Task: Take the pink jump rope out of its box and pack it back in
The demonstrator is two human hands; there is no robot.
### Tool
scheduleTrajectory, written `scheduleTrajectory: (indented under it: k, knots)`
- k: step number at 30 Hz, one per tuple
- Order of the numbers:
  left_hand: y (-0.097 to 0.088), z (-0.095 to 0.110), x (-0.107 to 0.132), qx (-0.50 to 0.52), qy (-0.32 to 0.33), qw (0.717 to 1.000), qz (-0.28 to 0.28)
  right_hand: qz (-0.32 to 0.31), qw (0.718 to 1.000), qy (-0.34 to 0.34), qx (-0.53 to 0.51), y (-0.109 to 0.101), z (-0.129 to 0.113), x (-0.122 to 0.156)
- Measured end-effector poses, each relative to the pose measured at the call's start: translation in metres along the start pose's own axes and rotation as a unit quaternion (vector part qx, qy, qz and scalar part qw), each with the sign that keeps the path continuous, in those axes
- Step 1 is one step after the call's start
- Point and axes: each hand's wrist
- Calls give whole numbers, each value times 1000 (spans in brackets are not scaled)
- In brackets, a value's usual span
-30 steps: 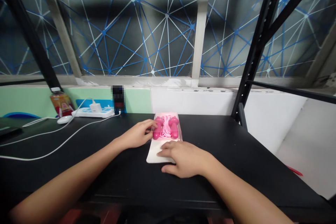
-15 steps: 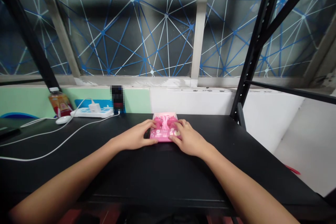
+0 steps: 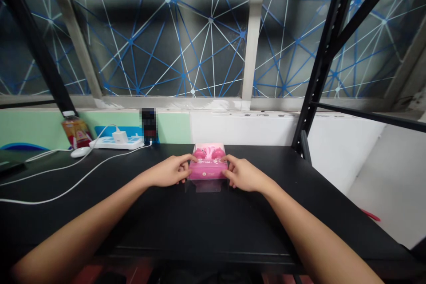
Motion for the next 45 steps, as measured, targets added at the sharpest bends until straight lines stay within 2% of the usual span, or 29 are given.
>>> scheduleTrajectory:
  k: [2,3,6,9,12,16,20,22,25,29,34,36,41,45]
  knots:
    - [-4,-2,0,37,-2,998,-42,-56,998,11,-35,-4,0,2]
    - [-5,-3,-1,34,5,999,-41,-57,998,4,-26,-5,1,2]
    - [0,-1,-2,-37,43,998,29,32,993,-57,94,-2,3,0]
    - [10,3,-1,-104,79,986,106,116,963,-142,197,5,2,-3]
    - [16,5,2,-104,105,980,134,118,954,-194,197,9,-4,-2]
    - [20,-2,1,-70,118,983,120,81,945,-232,215,9,-11,2]
    - [22,-10,-3,-34,101,985,133,14,956,-221,194,6,-12,7]
    - [22,-13,-5,-23,95,987,129,0,961,-204,187,5,-11,8]
    - [22,-16,-6,-23,96,988,119,11,956,-208,209,4,-11,8]
    - [16,-17,-5,-30,111,989,97,43,937,-246,244,6,-16,6]
    - [5,-9,-1,-27,143,988,51,110,945,-219,215,8,-17,3]
    - [6,-5,-1,-29,141,988,57,111,949,-216,199,8,-13,1]
    - [14,-3,-3,-32,123,986,112,64,961,-210,167,6,-1,-1]
    - [14,-2,-2,-18,118,987,107,70,961,-205,170,5,-1,-1]
Point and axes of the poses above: each hand's wrist, its own x-axis away from the middle knuckle, its own y-axis out of the palm, z = x × y, and after that the axes turned 10 degrees about z, right-handed
